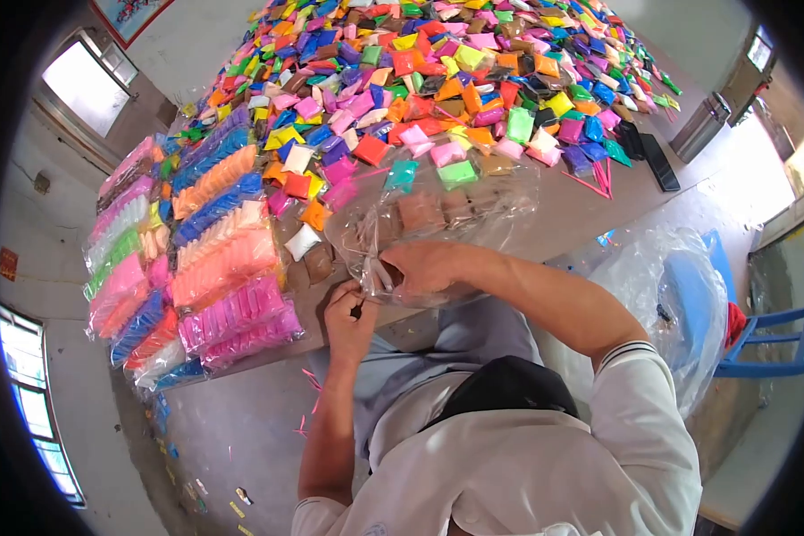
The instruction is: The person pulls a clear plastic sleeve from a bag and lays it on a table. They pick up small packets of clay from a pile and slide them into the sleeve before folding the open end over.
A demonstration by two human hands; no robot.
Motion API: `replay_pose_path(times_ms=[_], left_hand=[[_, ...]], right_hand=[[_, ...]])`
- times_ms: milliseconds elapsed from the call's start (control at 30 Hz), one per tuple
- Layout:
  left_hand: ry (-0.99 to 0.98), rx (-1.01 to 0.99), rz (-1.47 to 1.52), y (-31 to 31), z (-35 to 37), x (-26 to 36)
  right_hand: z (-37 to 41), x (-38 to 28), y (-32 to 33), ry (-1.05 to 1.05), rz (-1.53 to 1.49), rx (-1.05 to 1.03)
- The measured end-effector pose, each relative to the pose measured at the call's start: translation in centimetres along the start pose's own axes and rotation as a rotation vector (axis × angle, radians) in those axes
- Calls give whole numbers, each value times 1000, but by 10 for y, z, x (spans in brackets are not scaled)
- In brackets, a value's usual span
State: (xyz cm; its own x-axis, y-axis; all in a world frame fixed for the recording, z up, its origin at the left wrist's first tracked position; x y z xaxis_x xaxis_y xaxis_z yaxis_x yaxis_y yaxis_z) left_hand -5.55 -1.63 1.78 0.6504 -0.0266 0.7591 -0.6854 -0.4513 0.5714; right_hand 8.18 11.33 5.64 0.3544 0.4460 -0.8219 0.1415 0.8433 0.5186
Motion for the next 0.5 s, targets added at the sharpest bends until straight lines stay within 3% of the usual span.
replay_pose_path(times_ms=[100,300,400,500], left_hand=[[-18,-6,-30,-1,1,-3],[-18,0,-20,0,2,-3],[-43,15,-25,-2,2,-5],[-51,16,4,-2,0,-3]], right_hand=[[1,-4,-2,94,165,130],[-1,4,-10,231,95,311],[1,-7,-8,116,212,319],[1,-1,-13,134,245,362]])
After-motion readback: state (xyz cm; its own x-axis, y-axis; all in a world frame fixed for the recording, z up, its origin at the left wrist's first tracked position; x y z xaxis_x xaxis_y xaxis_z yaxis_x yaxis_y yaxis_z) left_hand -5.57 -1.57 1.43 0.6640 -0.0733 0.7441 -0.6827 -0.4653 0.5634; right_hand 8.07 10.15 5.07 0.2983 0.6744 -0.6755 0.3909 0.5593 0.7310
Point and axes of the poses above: each hand's wrist, its own z-axis away from the middle knuckle, its own y-axis out of the back of the hand, x = y × z, the point moved 4 cm from there along -z, towards the middle knuckle, and after that the axes turned 10 degrees about -z, right-handed, at the moved point
